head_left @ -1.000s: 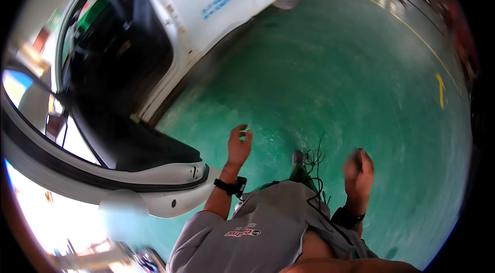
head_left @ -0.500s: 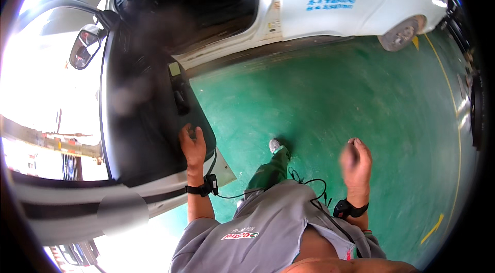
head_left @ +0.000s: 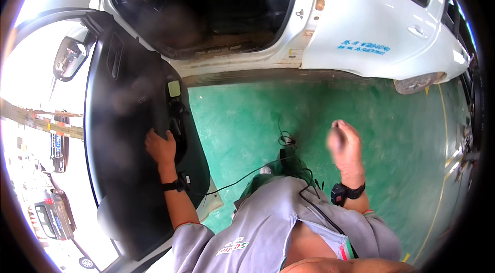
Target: The person uses a diagnostic tablet to interface with the vehicle, sits in the driver's seat to operate the gear shifter and steering wheel while observing the instrument cluster and central display, and then walks around the service bay.
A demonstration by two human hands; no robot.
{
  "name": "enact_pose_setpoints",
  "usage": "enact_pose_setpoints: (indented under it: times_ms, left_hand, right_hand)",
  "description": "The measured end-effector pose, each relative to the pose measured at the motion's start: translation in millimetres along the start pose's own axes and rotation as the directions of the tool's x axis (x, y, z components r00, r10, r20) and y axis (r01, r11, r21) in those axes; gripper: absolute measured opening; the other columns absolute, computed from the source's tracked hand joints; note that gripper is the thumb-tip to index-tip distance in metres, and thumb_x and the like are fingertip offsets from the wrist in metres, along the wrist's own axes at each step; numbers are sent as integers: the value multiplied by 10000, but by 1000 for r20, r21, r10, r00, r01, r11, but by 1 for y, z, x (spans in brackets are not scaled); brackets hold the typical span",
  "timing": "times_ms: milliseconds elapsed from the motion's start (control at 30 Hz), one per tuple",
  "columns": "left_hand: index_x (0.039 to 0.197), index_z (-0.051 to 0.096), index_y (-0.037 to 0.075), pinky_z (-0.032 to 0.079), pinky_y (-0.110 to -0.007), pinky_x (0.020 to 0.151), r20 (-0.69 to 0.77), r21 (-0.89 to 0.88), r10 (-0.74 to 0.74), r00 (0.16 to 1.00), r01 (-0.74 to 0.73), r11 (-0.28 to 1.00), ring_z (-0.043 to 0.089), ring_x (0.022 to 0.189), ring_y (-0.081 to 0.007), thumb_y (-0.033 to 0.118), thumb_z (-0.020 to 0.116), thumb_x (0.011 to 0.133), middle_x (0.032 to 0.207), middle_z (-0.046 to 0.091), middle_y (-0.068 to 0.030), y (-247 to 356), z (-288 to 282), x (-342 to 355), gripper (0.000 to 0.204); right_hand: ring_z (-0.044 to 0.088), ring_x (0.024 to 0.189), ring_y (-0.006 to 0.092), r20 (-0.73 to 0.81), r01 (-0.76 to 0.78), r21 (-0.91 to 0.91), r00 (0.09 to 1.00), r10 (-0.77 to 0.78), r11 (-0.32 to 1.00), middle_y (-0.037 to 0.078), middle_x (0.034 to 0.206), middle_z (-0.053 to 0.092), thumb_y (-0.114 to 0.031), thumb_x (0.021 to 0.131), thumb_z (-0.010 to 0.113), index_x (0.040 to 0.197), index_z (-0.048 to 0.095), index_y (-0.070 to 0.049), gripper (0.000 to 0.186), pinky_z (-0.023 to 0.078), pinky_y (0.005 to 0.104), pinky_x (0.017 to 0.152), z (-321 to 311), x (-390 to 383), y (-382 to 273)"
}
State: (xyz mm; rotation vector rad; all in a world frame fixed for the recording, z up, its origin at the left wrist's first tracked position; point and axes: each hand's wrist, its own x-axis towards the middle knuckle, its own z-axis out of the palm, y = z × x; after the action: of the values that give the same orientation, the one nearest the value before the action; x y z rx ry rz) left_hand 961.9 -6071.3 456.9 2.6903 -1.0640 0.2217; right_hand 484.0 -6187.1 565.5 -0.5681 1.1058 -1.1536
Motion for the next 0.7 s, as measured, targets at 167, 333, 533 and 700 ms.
enact_pose_setpoints:
  times_ms: [167,333,533,700]
  left_hand:
    - [1218,534,-99,497,-480,905,73,138,-55,996,45,989,613,1047,-423,336,665,859,1141,624,-271,-40,91,68,579]
    - [1075,570,-53,522,-488,810,-1,209,-137,991,134,969,644,933,-423,381,662,860,1011,657,-248,-8,88,87,493]
    - [1007,598,-33,524,-489,784,-38,229,-250,967,252,940,647,905,-431,417,680,846,976,663,-246,5,84,100,484]
    - [1074,616,-39,522,-484,783,13,249,-458,889,441,862,645,931,-434,490,707,814,1025,666,-259,20,84,139,596]
  right_hand:
    - [389,491,78,364,-198,9,914,181,980,16,603,506,-215,991,544,881,607,7,255,286,233,471,69,129,-18]
    - [389,501,73,501,-233,-76,832,239,969,5,592,490,-223,998,534,882,608,5,266,287,229,478,156,238,-60]
    - [334,468,58,651,-256,-142,704,285,956,-14,569,455,-247,1007,503,881,602,-10,287,261,229,479,290,329,-91]
    - [323,438,42,846,-223,6,520,114,975,-41,515,411,-232,1015,494,856,550,-35,259,247,217,458,415,376,-134]
